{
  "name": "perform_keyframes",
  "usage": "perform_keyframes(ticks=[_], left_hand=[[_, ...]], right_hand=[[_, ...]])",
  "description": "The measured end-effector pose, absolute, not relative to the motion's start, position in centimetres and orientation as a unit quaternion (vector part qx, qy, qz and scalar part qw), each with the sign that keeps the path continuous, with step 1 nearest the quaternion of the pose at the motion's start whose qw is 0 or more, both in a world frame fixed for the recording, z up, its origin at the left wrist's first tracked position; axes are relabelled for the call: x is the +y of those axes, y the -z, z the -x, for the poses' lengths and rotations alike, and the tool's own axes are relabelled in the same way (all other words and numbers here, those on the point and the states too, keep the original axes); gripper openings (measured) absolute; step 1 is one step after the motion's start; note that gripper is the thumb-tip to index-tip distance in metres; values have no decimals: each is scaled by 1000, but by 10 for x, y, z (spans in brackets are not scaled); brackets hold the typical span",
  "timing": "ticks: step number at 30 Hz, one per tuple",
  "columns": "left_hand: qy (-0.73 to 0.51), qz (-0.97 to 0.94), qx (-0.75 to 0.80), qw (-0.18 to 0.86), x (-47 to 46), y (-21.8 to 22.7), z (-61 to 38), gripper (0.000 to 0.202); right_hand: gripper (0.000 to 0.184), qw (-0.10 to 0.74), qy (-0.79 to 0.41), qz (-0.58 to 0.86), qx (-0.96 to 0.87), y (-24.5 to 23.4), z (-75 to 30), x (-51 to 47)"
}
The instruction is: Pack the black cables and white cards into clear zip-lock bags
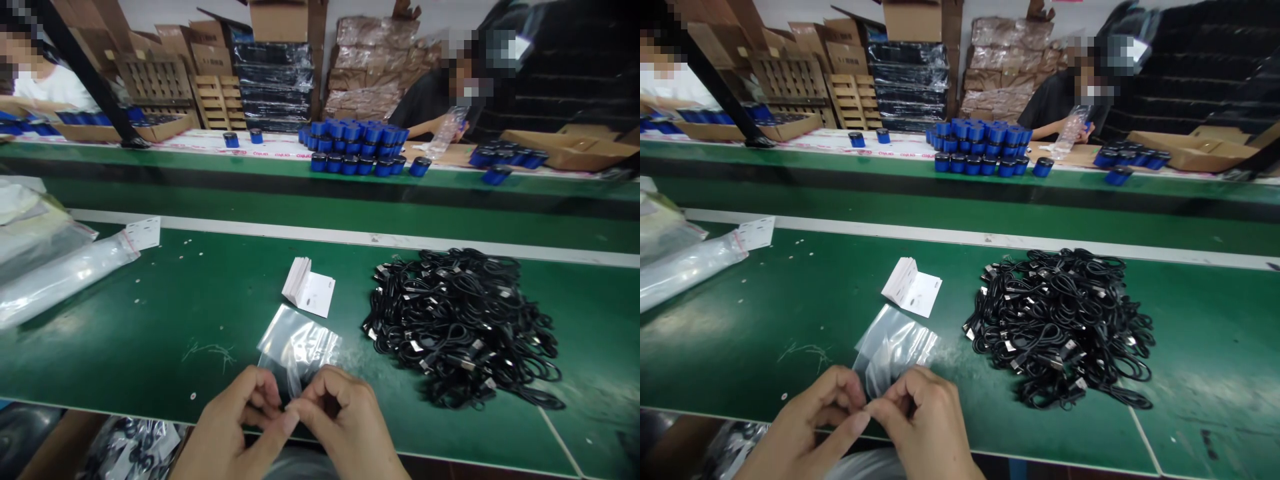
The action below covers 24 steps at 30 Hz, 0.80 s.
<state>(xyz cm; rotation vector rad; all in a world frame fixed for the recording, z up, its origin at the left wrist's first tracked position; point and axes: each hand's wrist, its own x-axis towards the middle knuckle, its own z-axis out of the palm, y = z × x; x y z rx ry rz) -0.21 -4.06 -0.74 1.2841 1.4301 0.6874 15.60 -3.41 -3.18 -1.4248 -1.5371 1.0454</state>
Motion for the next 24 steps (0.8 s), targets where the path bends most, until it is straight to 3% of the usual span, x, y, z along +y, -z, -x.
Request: perform_keyframes(ticks=[6, 11, 13, 15, 19, 24], left_hand=[[-306, -577, 583, 484, -34, 6, -9, 20], [-248, -623, 583, 459, -30, 13, -2, 22], [-242, -617, 581, 473, -27, 15, 0, 21], [-249, -595, 579, 499, -26, 17, 0, 21], [-260, -570, 573, 528, -27, 19, -1, 18], [-265, -598, 559, 510, -28, 21, -6, 16]], right_hand=[[23, 375, -408, 547, -628, 34, -155, -35], [33, 446, -323, 512, -660, 46, -147, -39], [26, 456, -293, 494, -680, 48, -145, -41], [6, 439, -292, 490, -695, 47, -148, -42], [47, 382, -298, 495, -721, 45, -156, -45], [73, 372, -238, 469, -765, 44, -156, -44]])
